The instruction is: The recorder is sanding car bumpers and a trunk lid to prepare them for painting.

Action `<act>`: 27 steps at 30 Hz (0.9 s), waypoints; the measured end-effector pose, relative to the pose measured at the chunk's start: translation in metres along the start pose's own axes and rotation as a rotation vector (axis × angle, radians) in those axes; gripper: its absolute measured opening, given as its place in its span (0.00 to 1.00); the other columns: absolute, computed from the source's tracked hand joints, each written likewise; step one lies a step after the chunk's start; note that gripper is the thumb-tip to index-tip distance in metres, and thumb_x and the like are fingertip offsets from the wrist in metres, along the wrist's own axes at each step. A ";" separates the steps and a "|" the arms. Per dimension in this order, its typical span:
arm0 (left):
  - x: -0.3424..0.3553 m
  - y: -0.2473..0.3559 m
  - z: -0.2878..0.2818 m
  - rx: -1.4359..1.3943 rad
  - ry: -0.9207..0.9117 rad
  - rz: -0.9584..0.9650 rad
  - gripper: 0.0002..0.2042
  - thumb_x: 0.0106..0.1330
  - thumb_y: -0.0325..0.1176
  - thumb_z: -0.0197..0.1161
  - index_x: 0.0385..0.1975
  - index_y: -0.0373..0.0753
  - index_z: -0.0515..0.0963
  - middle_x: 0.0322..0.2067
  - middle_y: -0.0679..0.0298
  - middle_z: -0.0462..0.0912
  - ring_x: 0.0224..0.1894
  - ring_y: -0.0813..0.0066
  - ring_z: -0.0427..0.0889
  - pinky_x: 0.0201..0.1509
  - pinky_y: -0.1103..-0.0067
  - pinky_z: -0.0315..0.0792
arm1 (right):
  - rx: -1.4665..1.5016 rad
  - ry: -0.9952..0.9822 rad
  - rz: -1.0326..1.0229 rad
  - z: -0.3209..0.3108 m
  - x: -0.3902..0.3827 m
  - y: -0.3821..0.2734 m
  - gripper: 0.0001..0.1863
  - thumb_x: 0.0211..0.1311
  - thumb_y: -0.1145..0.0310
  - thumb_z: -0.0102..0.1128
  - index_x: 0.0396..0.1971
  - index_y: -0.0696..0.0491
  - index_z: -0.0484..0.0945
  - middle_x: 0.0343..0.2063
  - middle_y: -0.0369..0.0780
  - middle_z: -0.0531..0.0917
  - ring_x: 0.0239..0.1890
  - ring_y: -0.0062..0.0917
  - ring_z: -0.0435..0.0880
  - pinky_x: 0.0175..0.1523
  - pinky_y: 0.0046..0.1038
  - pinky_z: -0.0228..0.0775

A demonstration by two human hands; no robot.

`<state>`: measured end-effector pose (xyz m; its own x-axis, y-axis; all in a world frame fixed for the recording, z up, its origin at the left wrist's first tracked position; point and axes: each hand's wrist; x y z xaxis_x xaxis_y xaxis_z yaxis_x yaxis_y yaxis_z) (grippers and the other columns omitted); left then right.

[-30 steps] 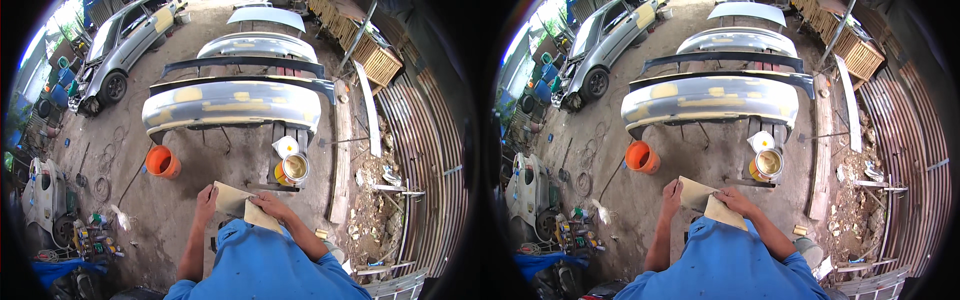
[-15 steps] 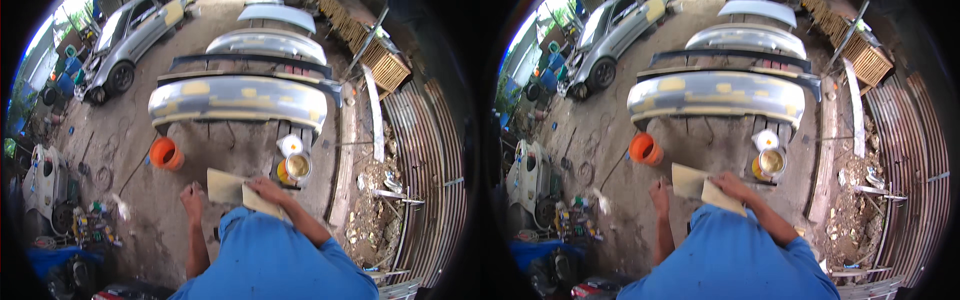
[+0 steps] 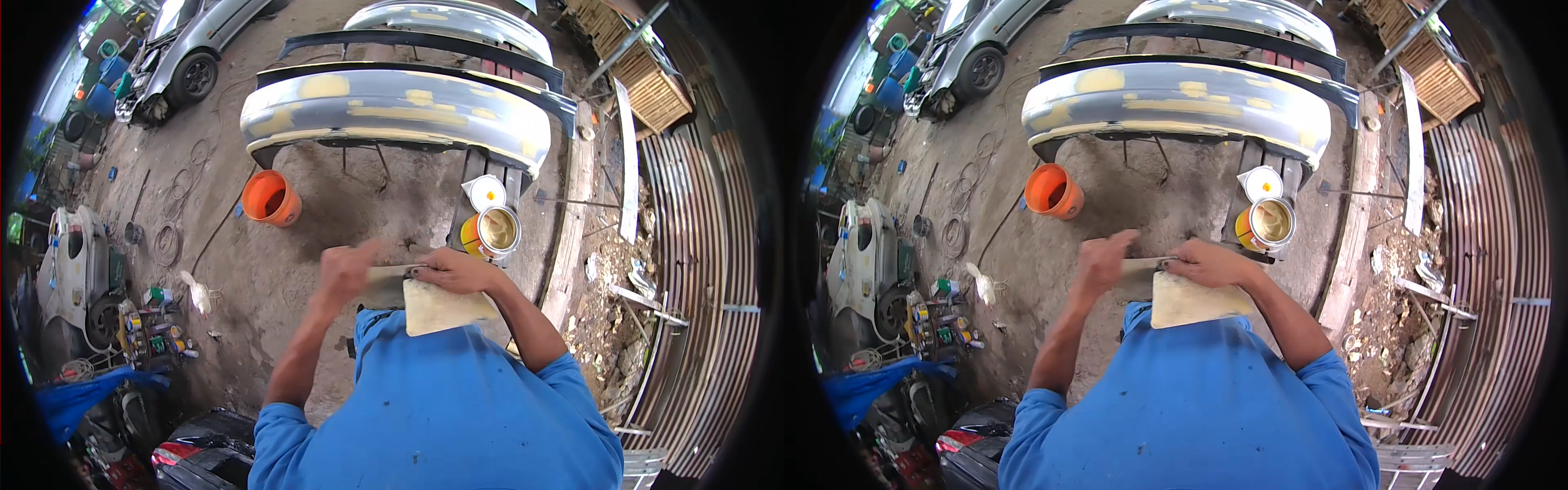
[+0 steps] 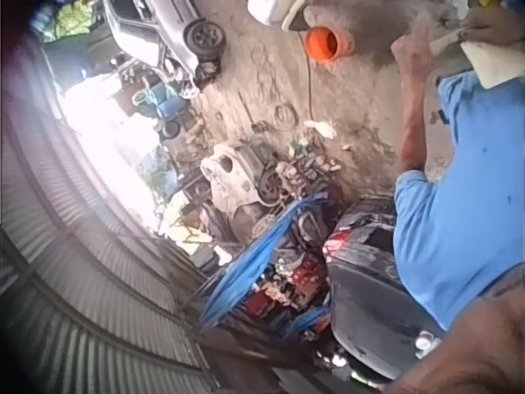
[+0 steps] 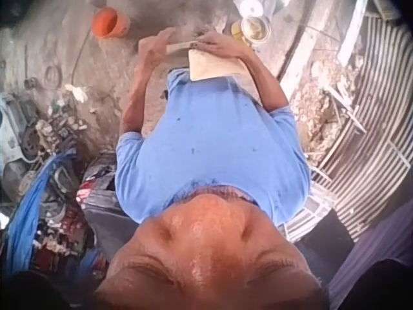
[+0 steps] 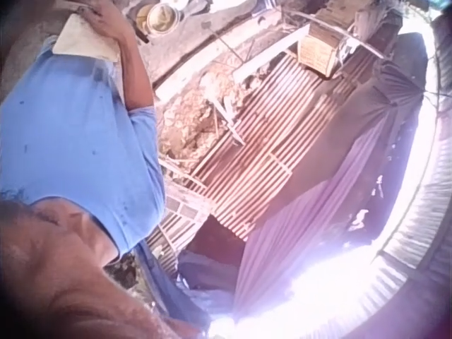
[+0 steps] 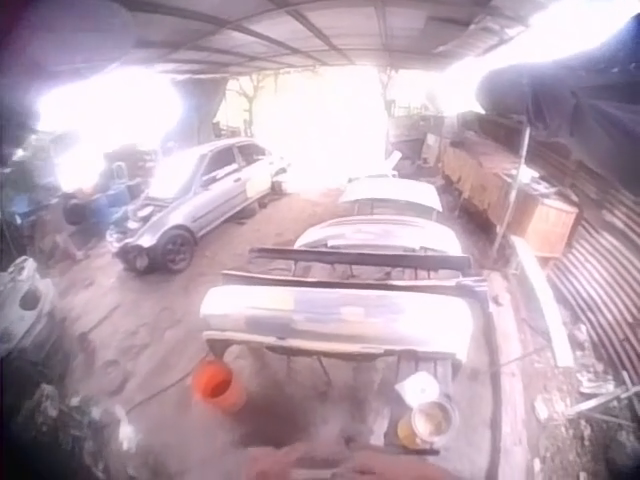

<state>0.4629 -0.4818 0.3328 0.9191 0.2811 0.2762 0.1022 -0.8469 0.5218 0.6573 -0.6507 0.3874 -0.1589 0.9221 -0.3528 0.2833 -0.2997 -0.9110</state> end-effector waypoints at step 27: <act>-0.028 -0.072 0.015 -0.247 -0.508 -1.017 0.17 0.68 0.39 0.52 0.47 0.31 0.75 0.37 0.54 0.81 0.38 0.73 0.80 0.40 0.78 0.73 | 0.658 0.450 0.131 0.055 -0.056 0.074 0.19 0.69 0.62 0.47 0.50 0.62 0.74 0.31 0.30 0.79 0.33 0.11 0.71 0.39 0.18 0.66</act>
<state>0.4354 -0.4351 0.2757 0.5084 0.5198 -0.6865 0.8548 -0.2080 0.4755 0.6350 -0.7384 0.3277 0.2728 0.8376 -0.4733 -0.3642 -0.3655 -0.8566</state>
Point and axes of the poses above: each hand's wrist, its own x-axis towards the middle knuckle, its own z-axis out of the palm, y = z × x
